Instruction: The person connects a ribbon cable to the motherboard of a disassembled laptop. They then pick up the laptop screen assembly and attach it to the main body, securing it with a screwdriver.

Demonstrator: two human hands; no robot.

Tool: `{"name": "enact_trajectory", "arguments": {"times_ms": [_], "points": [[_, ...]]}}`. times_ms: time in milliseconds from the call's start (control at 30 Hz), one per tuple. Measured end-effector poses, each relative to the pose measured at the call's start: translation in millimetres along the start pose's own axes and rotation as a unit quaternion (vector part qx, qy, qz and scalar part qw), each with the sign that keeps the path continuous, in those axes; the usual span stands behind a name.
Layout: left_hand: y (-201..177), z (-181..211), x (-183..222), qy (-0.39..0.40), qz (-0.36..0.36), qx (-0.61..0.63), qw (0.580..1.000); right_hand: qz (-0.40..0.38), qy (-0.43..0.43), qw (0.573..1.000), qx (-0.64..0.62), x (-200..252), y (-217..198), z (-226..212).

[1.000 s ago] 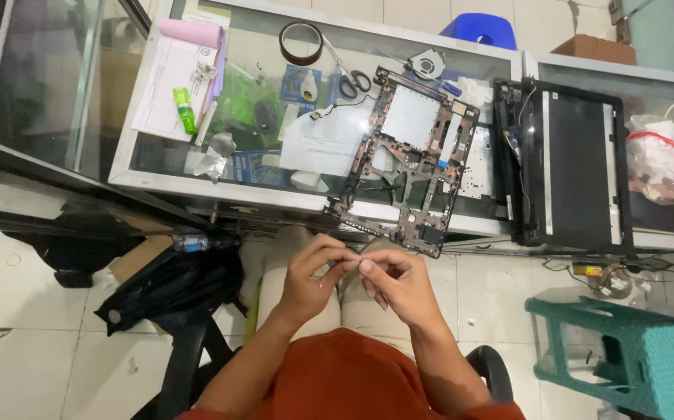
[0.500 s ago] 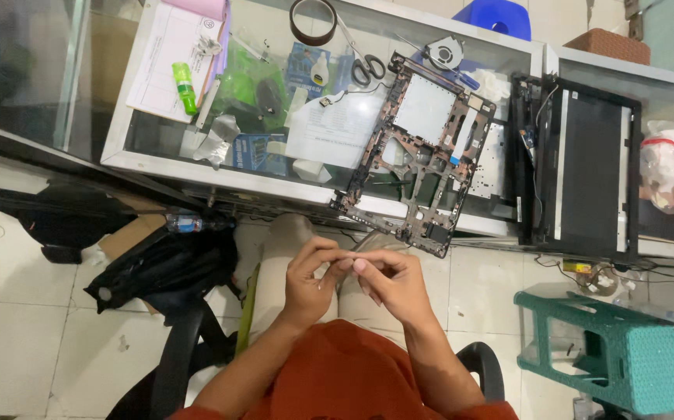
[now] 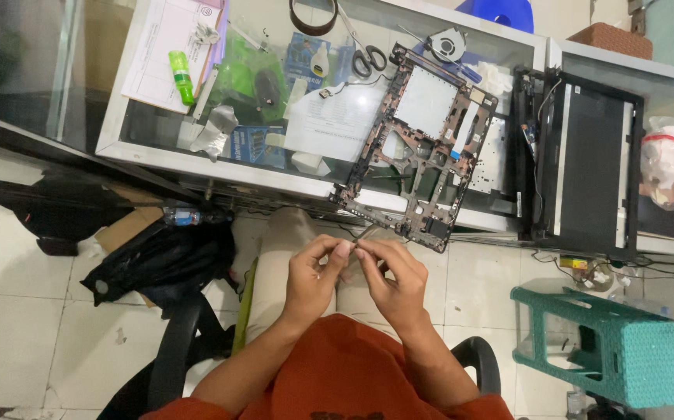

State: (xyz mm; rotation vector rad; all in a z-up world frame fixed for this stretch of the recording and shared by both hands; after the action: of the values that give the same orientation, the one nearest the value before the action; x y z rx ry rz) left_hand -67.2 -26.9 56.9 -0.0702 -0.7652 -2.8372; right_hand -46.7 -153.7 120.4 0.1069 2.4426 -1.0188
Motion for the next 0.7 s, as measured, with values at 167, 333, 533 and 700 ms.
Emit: {"name": "enact_trajectory", "arguments": {"times_ms": [167,333,533,700], "points": [[7.9,11.0,3.3,-0.001,0.021,-0.007,1.0,0.009,0.008,1.0,-0.01,0.9,-1.3,-0.2],[5.5,8.2,4.0,0.004,0.034,-0.03,0.999,-0.007,0.015,1.0,-0.017,0.1,-0.2,-0.2],[1.7,12.4,-5.0,0.06,0.004,-0.148,0.987,-0.035,0.049,0.998,-0.018,-3.1,11.9,13.6],[-31.2,-12.4,-40.1,0.202,-0.006,-0.315,0.927,-0.055,0.049,0.996,0.047,-19.0,43.4,44.7]]}}
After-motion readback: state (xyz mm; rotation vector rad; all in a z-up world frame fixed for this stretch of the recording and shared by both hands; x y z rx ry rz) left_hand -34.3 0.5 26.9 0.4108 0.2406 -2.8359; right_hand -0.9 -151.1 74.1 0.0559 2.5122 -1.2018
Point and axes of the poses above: each hand's wrist, its own x-axis away from the middle knuckle, its own y-axis out of the palm, z = x × y, the point moved 4 cm from there along -x, towards the middle knuckle, and after that the axes turned 15 degrees about x, right-handed, at the moved point
